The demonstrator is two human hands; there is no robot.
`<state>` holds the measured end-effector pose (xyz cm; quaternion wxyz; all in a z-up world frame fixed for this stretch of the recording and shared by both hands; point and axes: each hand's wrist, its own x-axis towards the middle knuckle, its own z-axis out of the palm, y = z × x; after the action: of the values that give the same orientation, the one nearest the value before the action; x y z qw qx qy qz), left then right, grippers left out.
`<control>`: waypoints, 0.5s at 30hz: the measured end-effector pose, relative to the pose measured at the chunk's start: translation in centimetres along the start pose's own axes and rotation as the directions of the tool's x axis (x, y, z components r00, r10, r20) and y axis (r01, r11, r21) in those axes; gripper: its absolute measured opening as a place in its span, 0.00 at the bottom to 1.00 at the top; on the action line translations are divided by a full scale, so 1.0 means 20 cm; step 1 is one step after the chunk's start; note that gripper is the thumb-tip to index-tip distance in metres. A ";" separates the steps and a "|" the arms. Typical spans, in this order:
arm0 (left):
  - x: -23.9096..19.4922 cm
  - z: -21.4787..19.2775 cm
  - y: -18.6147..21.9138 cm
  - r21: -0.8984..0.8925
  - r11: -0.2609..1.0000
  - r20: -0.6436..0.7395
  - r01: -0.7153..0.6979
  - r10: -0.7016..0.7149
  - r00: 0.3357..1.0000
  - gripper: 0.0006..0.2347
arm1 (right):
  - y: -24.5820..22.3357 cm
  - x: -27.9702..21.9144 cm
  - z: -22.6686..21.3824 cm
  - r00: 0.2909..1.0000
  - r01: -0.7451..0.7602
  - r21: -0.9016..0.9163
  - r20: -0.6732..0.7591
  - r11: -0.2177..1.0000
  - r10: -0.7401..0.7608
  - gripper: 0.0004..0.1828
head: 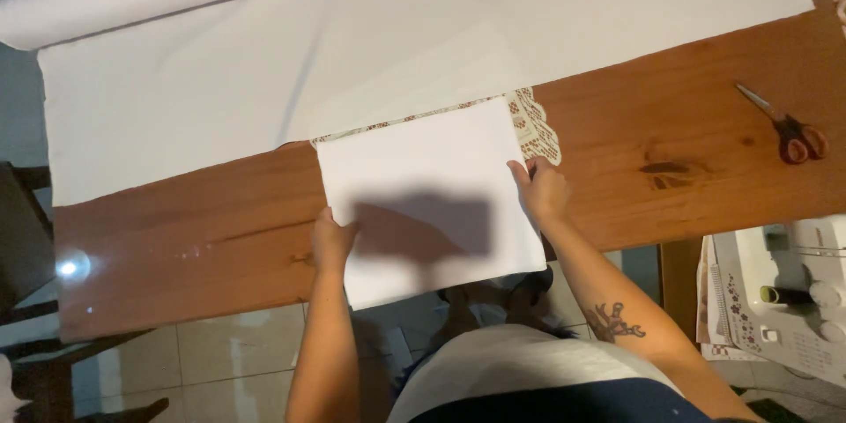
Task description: Cutting and folding white fabric from a large roll using scissors on a workspace table.
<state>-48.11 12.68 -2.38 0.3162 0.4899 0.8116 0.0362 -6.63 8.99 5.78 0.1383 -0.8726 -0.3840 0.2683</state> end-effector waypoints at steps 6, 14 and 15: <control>-0.16 -0.15 0.13 -0.126 0.990 0.035 0.056 -0.052 0.998 0.26 | 0.06 0.07 0.09 0.999 0.038 -0.093 -0.002 0.995 -0.039 0.29; -0.24 -0.06 0.29 -0.175 0.985 0.027 0.007 -0.003 1.000 0.33 | 0.19 0.11 0.07 0.997 0.023 -0.291 -0.063 0.957 -0.043 0.32; -0.30 -0.06 0.36 -0.189 0.982 0.001 0.008 -0.008 1.000 0.32 | 0.26 0.14 0.09 0.979 0.030 -0.356 -0.176 0.934 -0.099 0.30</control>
<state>-41.25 11.88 4.14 0.3615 0.4543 0.8065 0.1120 -3.09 7.60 0.93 0.0250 -0.8918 -0.4392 0.1056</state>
